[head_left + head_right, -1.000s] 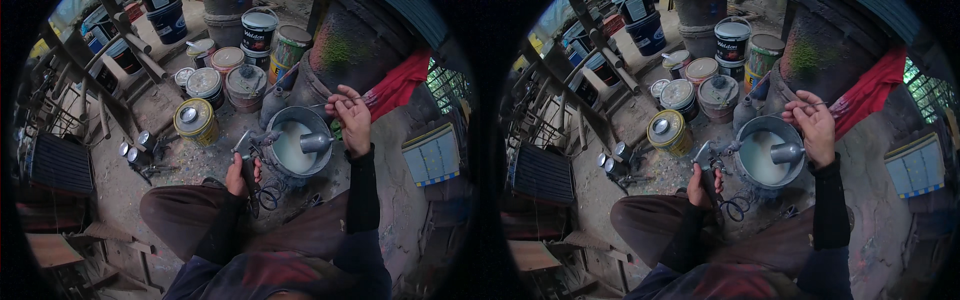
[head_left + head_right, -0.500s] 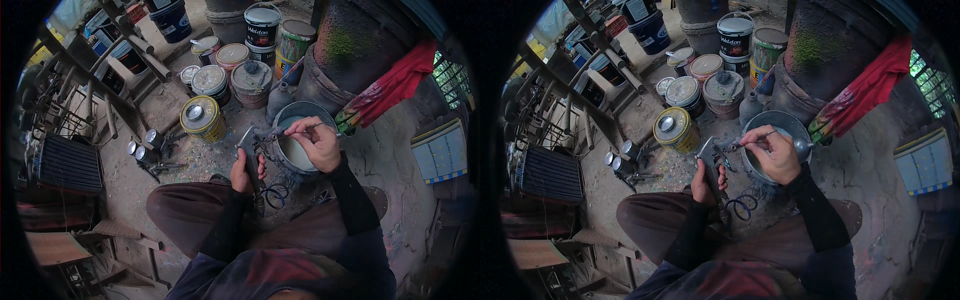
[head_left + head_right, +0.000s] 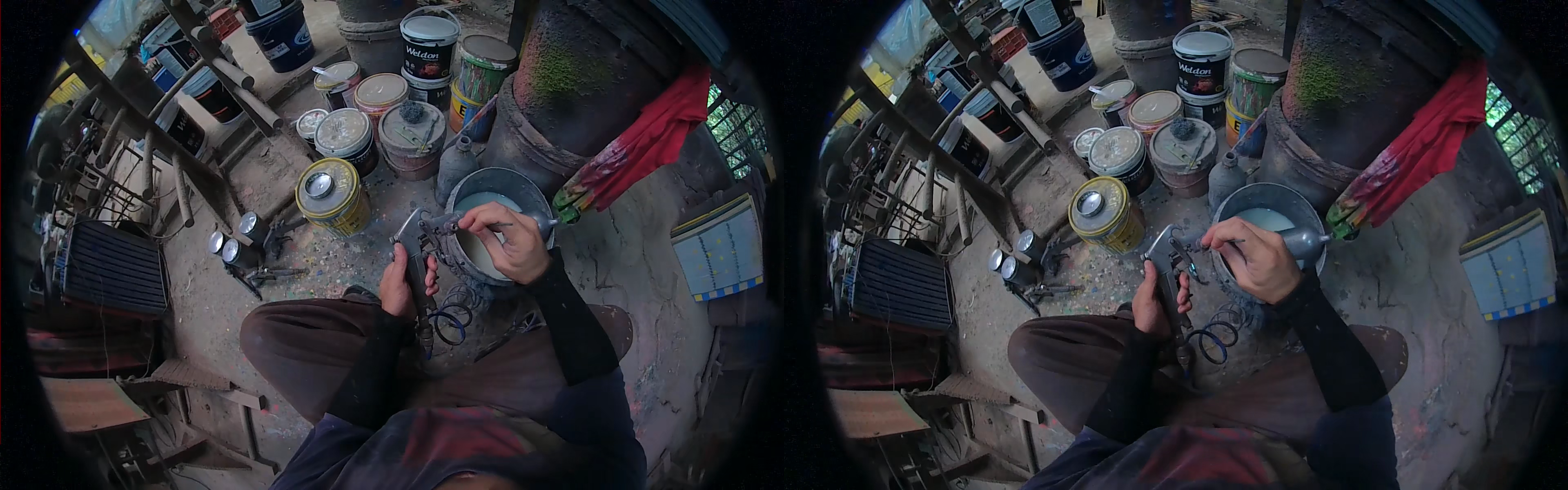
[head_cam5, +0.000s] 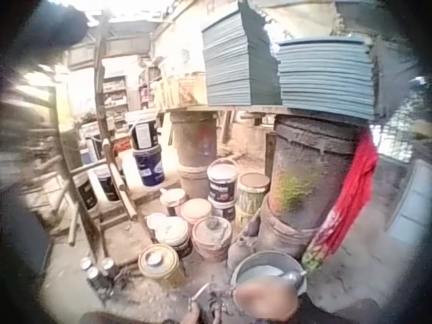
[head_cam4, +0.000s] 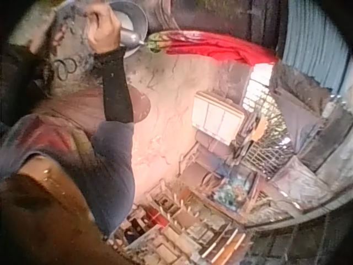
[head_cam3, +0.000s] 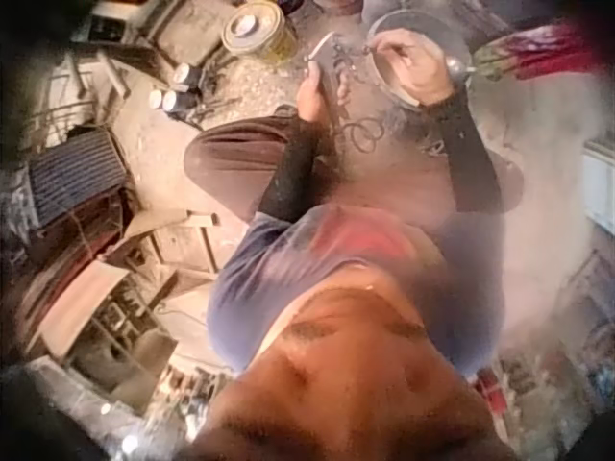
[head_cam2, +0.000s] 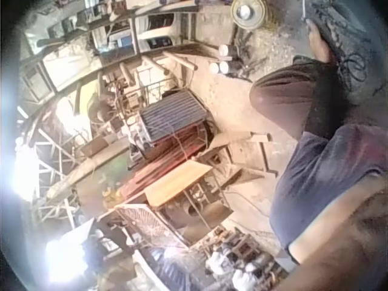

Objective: The person sits on the floor and cleans a spray gun by repeatedly dipping it into a bucket of liquid and spraying the floor to flush out the nozzle. They also use a small tool to manually clean the nozzle tip.

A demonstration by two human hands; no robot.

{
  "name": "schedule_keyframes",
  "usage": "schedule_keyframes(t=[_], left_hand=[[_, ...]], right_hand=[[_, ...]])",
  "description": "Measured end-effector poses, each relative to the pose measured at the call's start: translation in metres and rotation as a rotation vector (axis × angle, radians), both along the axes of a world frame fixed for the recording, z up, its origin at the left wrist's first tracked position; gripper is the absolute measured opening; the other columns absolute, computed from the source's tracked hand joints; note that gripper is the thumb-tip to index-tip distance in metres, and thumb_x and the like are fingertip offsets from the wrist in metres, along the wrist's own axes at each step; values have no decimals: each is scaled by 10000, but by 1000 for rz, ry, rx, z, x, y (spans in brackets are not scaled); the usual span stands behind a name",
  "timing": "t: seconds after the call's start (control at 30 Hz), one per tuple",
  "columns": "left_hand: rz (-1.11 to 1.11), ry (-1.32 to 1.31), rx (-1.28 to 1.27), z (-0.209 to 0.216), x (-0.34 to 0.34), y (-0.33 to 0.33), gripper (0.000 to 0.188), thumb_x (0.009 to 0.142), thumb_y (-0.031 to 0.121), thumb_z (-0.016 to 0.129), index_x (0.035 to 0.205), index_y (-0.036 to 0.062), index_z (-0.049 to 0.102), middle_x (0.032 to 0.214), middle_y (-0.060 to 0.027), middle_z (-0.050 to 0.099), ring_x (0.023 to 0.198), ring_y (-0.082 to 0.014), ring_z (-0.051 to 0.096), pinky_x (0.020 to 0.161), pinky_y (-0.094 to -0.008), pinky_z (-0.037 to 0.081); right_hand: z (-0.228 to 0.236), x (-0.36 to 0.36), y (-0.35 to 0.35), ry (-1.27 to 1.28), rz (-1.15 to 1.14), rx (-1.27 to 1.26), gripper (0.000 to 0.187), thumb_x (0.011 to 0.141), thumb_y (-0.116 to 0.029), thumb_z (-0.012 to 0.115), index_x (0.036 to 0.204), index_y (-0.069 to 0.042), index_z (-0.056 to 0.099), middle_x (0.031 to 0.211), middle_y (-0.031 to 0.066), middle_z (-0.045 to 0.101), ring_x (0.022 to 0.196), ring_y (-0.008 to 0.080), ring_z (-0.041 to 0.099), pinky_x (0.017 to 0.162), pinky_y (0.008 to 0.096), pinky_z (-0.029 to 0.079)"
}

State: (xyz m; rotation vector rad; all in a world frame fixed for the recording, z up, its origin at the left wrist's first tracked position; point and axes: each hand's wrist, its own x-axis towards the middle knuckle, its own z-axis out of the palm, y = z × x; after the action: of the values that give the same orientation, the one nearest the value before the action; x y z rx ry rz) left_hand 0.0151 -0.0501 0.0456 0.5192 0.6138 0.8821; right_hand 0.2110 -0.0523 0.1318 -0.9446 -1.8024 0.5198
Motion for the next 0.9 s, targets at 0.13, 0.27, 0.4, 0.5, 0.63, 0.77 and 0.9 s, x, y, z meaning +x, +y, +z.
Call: schedule_keyframes(t=[0.13,0.27,0.4,0.5,0.63,0.77,0.9], left_hand=[[6,18,1,1,1,-1,601,907,564,311,892,-6,500,714,-63,488,560,-119,421,497,-252,356],[24,64,8,4,2,-1,613,900,573,327,853,-13,504,662,-56,471,529,-118,413,486,-247,351],[82,170,29,14,3,-2,585,906,543,363,812,-16,509,617,-49,464,515,-118,426,471,-246,365],[75,178,60,11,0,-2,563,909,527,376,808,-11,511,620,-47,465,516,-114,428,470,-245,365],[89,181,94,11,-2,-3,553,911,519,379,809,-8,513,623,-42,464,519,-106,427,470,-241,363],[120,176,110,14,-2,-3,555,912,518,377,805,-7,517,636,-41,468,521,-102,426,472,-239,359],[117,174,121,11,-5,-3,549,914,512,379,821,-13,514,665,-49,481,520,-110,431,470,-243,361]], right_hand=[[-2,1,2,-31,25,43,221,779,141,529,918,-28,494,885,136,613,838,241,629,720,306,502],[-14,6,5,-14,21,67,216,793,129,523,931,-32,476,888,141,612,830,244,629,720,313,501],[-23,7,9,-20,14,122,259,760,144,512,944,-32,467,849,112,592,770,234,614,671,299,484],[-24,7,10,-12,9,122,251,760,145,507,926,-35,453,832,118,577,765,242,609,662,305,482],[-25,3,6,8,-14,94,260,747,153,509,912,-36,442,811,127,558,755,255,603,649,316,481],[-29,1,6,36,-21,95,276,732,162,514,906,-39,438,811,130,547,762,253,606,647,312,485],[-42,-7,6,222,-53,8,202,790,124,510,892,-31,431,824,125,541,763,215,611,659,297,510]])
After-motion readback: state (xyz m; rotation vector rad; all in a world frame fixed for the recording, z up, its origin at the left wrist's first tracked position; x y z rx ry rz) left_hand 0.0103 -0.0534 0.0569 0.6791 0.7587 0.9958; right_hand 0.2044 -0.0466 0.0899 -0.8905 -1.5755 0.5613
